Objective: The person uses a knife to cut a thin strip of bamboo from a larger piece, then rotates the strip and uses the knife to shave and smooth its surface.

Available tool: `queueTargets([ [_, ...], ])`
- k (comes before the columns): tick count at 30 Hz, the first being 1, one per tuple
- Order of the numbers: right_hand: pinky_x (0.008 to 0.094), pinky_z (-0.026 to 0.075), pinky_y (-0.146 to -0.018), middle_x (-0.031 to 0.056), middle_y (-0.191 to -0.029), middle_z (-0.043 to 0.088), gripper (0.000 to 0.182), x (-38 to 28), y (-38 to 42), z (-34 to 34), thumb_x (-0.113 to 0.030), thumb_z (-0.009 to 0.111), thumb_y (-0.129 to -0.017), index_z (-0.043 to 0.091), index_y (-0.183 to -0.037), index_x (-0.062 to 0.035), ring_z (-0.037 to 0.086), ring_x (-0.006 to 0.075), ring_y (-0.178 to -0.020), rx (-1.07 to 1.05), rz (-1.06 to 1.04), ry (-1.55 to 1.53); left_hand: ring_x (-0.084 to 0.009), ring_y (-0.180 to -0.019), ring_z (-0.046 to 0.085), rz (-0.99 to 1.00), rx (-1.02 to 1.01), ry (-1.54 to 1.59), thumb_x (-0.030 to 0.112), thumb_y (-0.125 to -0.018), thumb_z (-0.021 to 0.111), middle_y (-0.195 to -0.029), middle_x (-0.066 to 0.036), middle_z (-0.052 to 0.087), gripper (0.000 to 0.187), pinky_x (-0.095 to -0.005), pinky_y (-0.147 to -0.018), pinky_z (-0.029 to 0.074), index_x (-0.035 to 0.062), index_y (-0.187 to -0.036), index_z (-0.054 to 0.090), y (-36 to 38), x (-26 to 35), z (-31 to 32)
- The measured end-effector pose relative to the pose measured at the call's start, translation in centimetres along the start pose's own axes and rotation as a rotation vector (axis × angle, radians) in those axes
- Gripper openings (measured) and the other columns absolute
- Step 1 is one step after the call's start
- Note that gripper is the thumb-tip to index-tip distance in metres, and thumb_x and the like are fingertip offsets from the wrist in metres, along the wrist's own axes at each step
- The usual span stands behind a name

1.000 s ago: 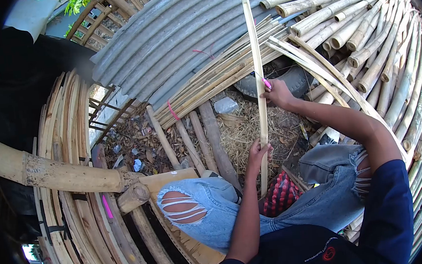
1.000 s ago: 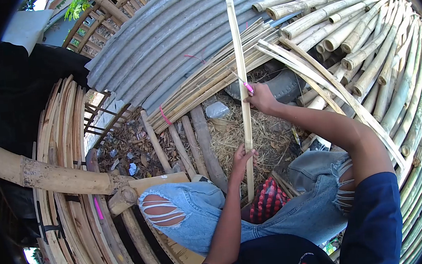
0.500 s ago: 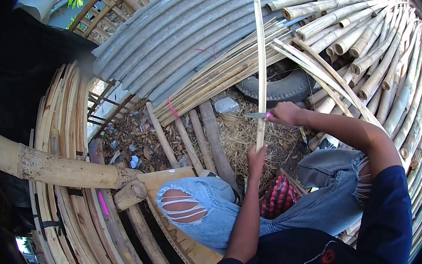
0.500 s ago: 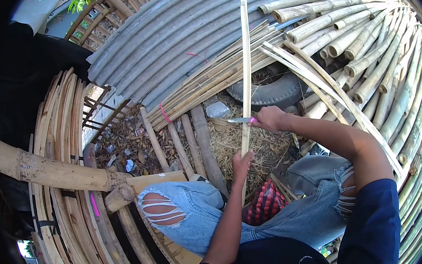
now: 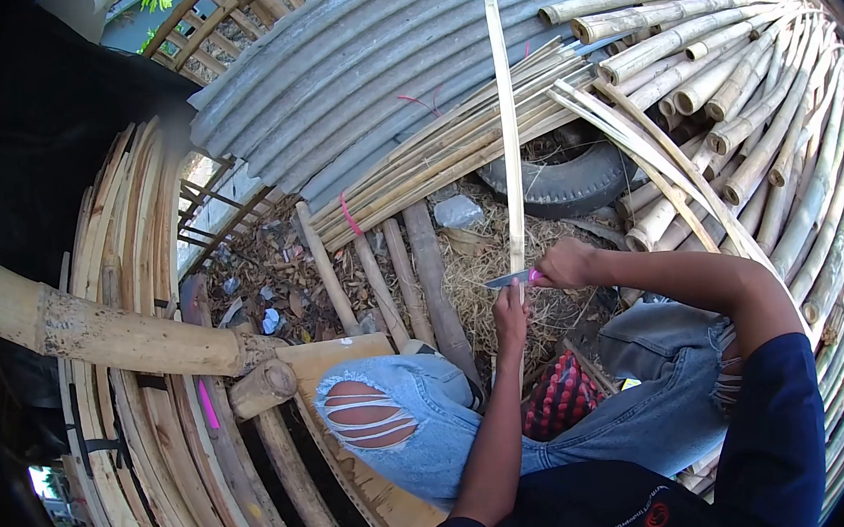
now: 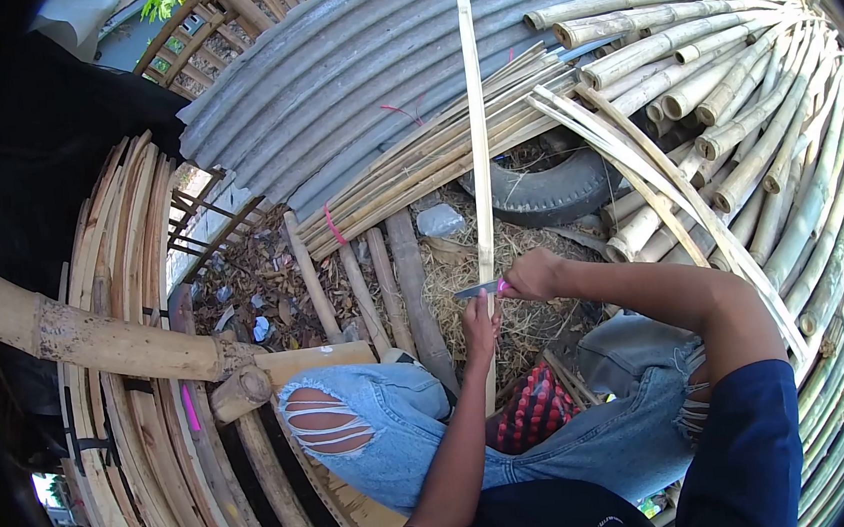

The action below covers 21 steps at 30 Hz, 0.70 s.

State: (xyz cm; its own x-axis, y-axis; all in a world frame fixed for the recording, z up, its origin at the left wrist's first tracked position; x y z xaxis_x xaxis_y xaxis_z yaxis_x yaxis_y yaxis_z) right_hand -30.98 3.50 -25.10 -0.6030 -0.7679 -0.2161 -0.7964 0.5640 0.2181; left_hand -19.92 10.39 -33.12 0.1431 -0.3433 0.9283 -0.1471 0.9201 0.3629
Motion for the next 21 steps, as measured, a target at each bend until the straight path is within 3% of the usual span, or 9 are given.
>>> queueTargets([
  [3, 0.0443, 0.049, -0.055, 0.0172, -0.06, 0.059, 0.047, 1.0, -0.2, -1.4, -0.046, 0.041, -0.089, 0.06, -0.072, -0.006, 0.061, 0.0355, -0.06, 0.024, 0.142, -0.032, -0.0038, -0.037, 0.032, 0.087, -0.008, -0.03, 0.039, -0.095, 0.036, -0.051, 0.004, 0.038, 0.038, -0.0194, -0.033, 0.025, 0.0064, -0.081, 0.051, 0.1, 0.4, 0.2],
  [5, 0.0438, 0.049, -0.054, 0.017, -0.061, 0.059, 0.047, 2.3, -0.7, -2.9, -0.046, 0.041, -0.089, 0.061, -0.074, -0.006, 0.061, 0.0354, -0.06, 0.039, 0.085, 0.028, -0.0038, -0.037, 0.032, 0.053, -0.022, 0.016, 0.04, -0.094, 0.037, -0.051, 0.004, 0.038, 0.039, -0.0191, -0.033, 0.025, 0.0063, -0.081, 0.051, -0.1, -0.2, 0.3],
  [7, 0.0429, 0.049, -0.053, 0.0157, -0.063, 0.06, 0.047, 5.0, -0.6, -3.8, -0.047, 0.041, -0.089, 0.061, -0.077, -0.0059, 0.061, 0.0347, -0.06, 0.186, 0.351, -0.081, -0.0036, -0.037, 0.032, 0.032, -0.039, 0.025, 0.039, -0.094, 0.038, -0.051, 0.004, 0.038, 0.038, -0.0187, -0.033, 0.025, 0.0056, -0.082, 0.051, -0.1, -0.4, 0.8],
  [11, 0.0452, 0.048, -0.053, 0.0171, -0.061, 0.059, 0.046, 4.5, -0.3, -3.8, -0.046, 0.044, -0.087, 0.059, -0.074, -0.0045, 0.059, 0.0366, -0.057, 0.166, 0.264, 0.0, -0.0025, -0.038, 0.033, -0.014, -0.068, 0.085, 0.041, -0.093, 0.039, -0.053, 0.004, 0.039, 0.04, -0.0171, -0.034, 0.025, 0.0044, -0.084, 0.051, -0.2, -0.7, 1.0],
  [15, 0.0452, 0.048, -0.054, 0.0167, -0.058, 0.058, 0.046, 0.7, 0.0, -0.6, -0.047, 0.044, -0.086, 0.059, -0.072, -0.0055, 0.059, 0.0362, -0.056, -0.037, 0.013, 0.019, -0.0021, -0.039, 0.033, -0.061, -0.063, 0.157, 0.042, -0.093, 0.039, -0.053, 0.005, 0.039, 0.041, -0.0161, -0.034, 0.025, 0.0043, -0.085, 0.051, -0.3, -0.9, 0.8],
  [21, 0.0419, 0.048, -0.053, 0.0129, -0.063, 0.061, 0.049, 3.1, -0.1, -3.2, -0.053, 0.043, -0.085, 0.061, -0.072, -0.0089, 0.061, 0.0339, -0.062, -0.016, 0.018, 0.158, -0.0021, -0.039, 0.031, -0.081, -0.104, 0.124, 0.046, -0.092, 0.039, -0.052, 0.005, 0.037, 0.043, -0.0166, -0.034, 0.023, 0.0051, -0.083, 0.05, -0.5, -1.0, 1.1],
])
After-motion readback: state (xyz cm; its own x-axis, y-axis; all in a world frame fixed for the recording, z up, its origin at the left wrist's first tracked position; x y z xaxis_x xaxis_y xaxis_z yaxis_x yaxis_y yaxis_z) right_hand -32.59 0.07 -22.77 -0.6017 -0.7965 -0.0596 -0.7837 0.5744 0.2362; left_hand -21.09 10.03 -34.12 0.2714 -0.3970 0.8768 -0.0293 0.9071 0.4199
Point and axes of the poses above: each hand's wrist, its own y-axis away from the middle knuckle, its own z-axis out of the palm, x = y × z, the point moved 6 cm from there along -y, towards the middle knuckle
